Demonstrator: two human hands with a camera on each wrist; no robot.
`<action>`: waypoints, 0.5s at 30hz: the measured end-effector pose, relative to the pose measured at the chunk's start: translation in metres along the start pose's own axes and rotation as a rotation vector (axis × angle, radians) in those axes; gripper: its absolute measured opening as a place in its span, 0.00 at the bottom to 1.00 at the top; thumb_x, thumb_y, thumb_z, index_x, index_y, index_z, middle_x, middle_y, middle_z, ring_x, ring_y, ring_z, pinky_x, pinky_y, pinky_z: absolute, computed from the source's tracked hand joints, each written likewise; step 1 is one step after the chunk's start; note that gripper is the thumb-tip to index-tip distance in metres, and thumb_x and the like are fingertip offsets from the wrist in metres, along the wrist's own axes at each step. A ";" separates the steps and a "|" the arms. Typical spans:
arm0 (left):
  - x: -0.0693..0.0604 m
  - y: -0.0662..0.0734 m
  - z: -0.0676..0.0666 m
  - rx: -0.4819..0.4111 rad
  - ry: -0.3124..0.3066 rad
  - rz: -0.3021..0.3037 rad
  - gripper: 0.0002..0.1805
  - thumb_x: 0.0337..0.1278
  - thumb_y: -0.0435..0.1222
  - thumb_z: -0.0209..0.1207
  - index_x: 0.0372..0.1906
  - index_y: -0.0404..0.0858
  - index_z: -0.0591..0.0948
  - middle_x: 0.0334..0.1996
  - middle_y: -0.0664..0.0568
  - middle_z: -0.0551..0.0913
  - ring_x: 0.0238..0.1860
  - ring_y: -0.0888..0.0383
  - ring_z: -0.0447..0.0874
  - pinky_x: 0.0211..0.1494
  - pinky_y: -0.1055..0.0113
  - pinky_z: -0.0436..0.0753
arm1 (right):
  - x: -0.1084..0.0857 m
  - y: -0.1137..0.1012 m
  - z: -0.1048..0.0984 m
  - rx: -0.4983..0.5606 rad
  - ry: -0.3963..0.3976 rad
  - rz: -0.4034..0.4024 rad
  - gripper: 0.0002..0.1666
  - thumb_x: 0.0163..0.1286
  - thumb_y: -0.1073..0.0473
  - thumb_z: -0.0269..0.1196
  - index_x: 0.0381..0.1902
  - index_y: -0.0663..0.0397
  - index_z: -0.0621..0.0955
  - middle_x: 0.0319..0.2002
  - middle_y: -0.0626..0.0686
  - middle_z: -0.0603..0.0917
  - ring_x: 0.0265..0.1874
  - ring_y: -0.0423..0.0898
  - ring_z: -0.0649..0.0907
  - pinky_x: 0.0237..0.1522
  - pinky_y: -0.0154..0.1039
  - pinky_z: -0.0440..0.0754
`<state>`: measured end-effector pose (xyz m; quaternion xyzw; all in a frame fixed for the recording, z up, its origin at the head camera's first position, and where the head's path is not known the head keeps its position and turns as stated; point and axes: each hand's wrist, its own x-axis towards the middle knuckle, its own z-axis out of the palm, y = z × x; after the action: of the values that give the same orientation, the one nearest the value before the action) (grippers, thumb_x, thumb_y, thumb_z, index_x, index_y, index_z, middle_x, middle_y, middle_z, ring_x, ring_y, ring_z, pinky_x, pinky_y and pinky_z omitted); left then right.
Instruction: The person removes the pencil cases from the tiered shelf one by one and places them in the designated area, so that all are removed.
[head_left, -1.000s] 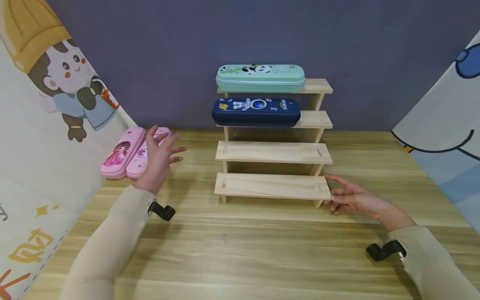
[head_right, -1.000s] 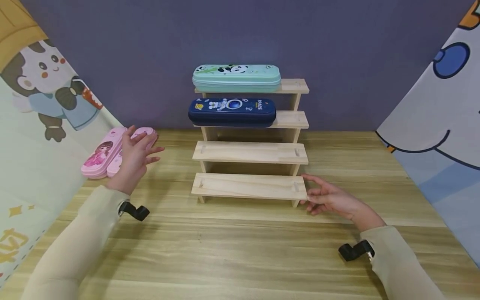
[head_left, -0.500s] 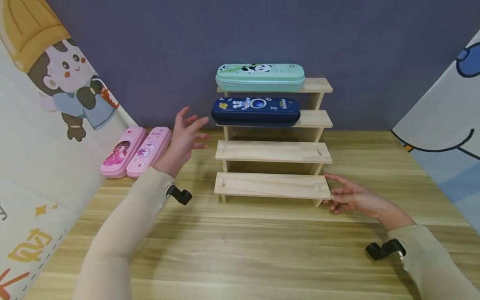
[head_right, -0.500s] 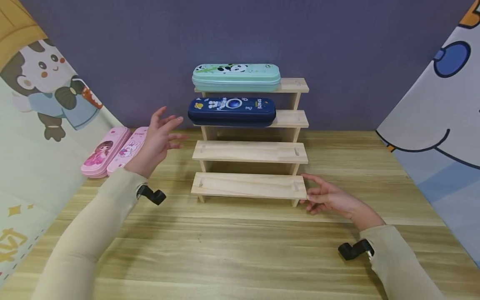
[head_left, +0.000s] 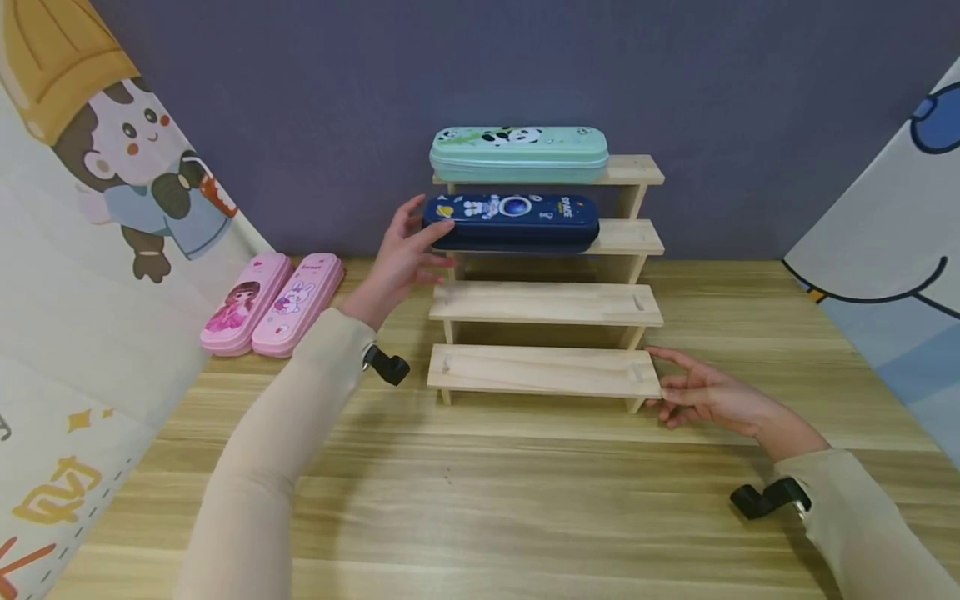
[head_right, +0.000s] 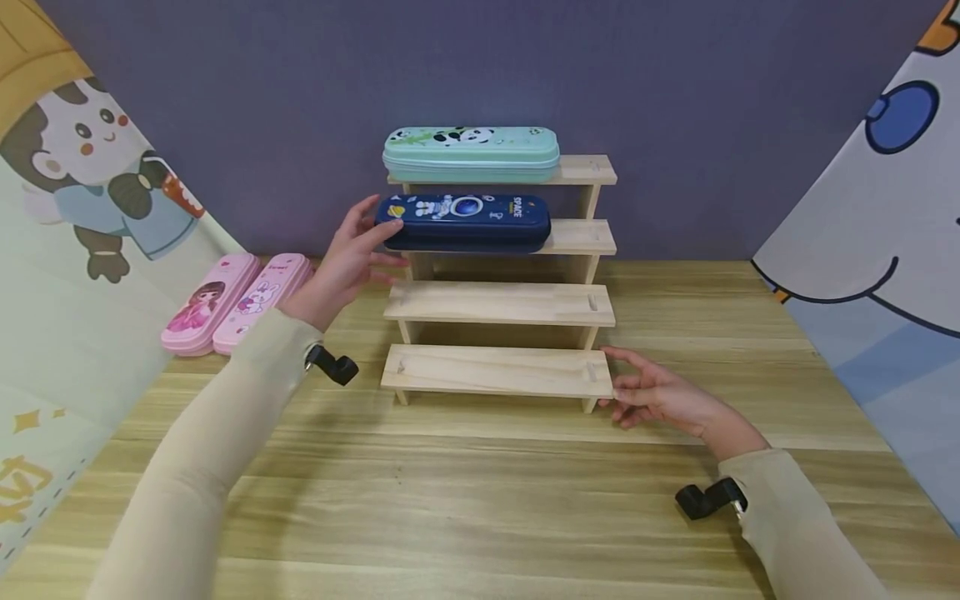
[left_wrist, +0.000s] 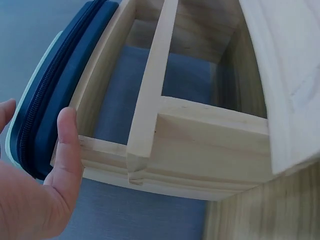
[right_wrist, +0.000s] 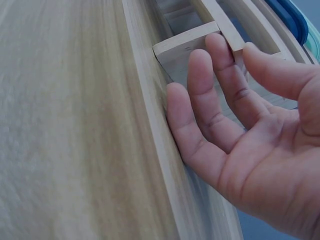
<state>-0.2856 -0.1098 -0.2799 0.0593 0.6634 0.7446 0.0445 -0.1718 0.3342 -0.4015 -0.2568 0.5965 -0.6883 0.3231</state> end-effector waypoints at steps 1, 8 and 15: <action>0.002 0.000 0.001 0.001 -0.004 -0.006 0.42 0.67 0.43 0.62 0.78 0.54 0.52 0.78 0.53 0.47 0.36 0.45 0.87 0.24 0.61 0.88 | 0.000 0.000 0.000 0.001 -0.002 -0.001 0.39 0.79 0.73 0.43 0.78 0.33 0.51 0.49 0.57 0.82 0.43 0.49 0.85 0.47 0.44 0.89; 0.010 0.000 0.007 -0.038 -0.019 -0.029 0.41 0.68 0.43 0.61 0.78 0.56 0.53 0.78 0.53 0.48 0.28 0.50 0.87 0.21 0.62 0.88 | 0.001 0.000 -0.001 0.003 -0.007 0.003 0.39 0.79 0.73 0.43 0.76 0.30 0.54 0.49 0.56 0.82 0.43 0.49 0.85 0.47 0.44 0.89; 0.008 0.000 0.004 -0.080 -0.034 -0.015 0.39 0.67 0.37 0.62 0.76 0.58 0.58 0.77 0.46 0.48 0.28 0.46 0.87 0.19 0.62 0.88 | 0.001 -0.001 -0.001 -0.002 -0.002 0.008 0.39 0.79 0.73 0.44 0.75 0.28 0.55 0.49 0.56 0.82 0.42 0.48 0.85 0.47 0.44 0.89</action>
<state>-0.2928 -0.1046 -0.2788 0.0653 0.6325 0.7692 0.0638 -0.1731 0.3342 -0.4010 -0.2554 0.5980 -0.6863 0.3260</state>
